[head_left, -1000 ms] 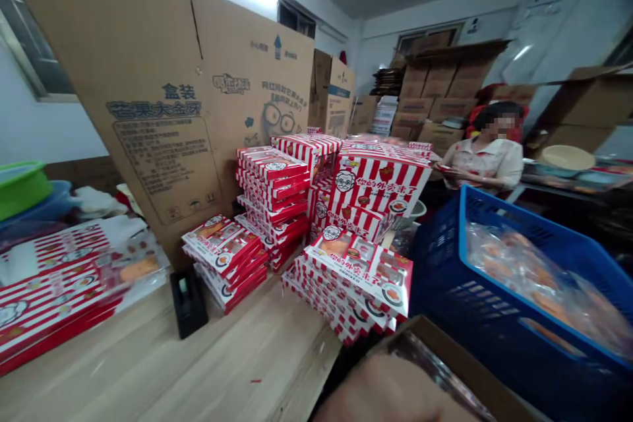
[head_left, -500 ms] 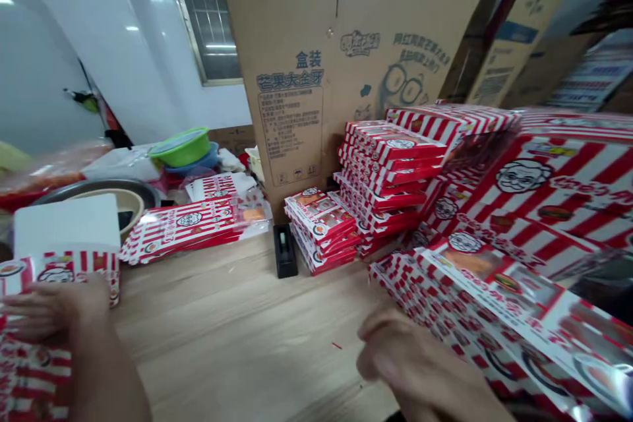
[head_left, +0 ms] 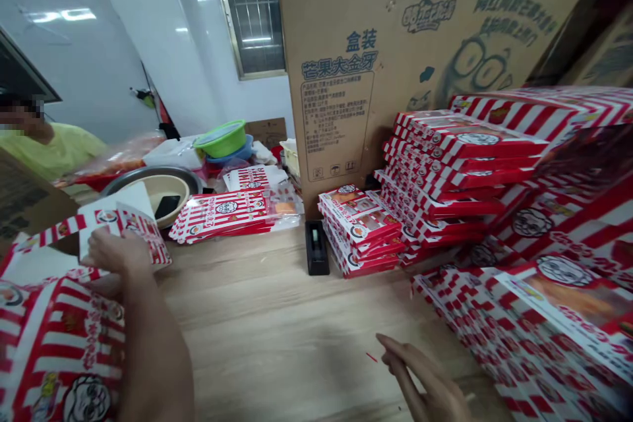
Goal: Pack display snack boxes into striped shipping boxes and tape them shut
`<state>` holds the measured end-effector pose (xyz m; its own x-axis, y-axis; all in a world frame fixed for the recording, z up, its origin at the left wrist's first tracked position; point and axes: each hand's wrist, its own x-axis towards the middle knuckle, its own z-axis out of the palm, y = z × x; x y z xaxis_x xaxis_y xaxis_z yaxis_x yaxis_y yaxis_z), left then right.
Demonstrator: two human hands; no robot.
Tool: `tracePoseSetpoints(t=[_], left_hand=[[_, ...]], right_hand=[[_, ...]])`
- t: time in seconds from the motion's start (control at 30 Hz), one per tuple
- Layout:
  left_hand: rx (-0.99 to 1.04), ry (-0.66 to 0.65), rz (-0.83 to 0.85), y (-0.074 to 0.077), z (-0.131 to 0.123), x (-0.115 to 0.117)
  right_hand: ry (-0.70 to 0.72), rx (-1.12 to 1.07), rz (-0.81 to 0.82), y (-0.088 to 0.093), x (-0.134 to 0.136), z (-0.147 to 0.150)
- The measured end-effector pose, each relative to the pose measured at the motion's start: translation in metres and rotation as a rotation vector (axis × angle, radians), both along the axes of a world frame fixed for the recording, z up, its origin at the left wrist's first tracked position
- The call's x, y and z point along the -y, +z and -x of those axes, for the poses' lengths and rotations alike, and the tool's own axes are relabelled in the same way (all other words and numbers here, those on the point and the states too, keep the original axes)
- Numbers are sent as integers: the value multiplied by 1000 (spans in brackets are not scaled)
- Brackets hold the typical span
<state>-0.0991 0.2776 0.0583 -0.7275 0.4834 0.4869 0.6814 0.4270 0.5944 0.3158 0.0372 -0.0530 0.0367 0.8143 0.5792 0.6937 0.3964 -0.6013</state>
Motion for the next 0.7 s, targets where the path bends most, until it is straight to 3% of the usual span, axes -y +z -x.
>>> tracePoseSetpoints(t=[0.1, 0.17, 0.33, 0.4, 0.47, 0.57, 0.7], left_hand=[[-46, -57, -97, -4, -39, 18], [-37, -148, -106, -23, -70, 35], [15, -560, -23, -109, -142, 89], [61, -669, -15, -142, -164, 111], [115, -753, -14, -167, -182, 129], [192, -887, 7, -183, -203, 148], [274, -1037, 71, -187, -215, 161]], right_hand=[[53, -4, -26, 9, -12, 17], [83, -23, 3, 10, -18, 28], [114, -50, 58, -4, -19, 42], [114, -43, 78, -12, -15, 41], [94, -31, 99, -19, -11, 39], [38, -10, 145, -24, -5, 33], [-31, 26, 190, -17, 7, 17]])
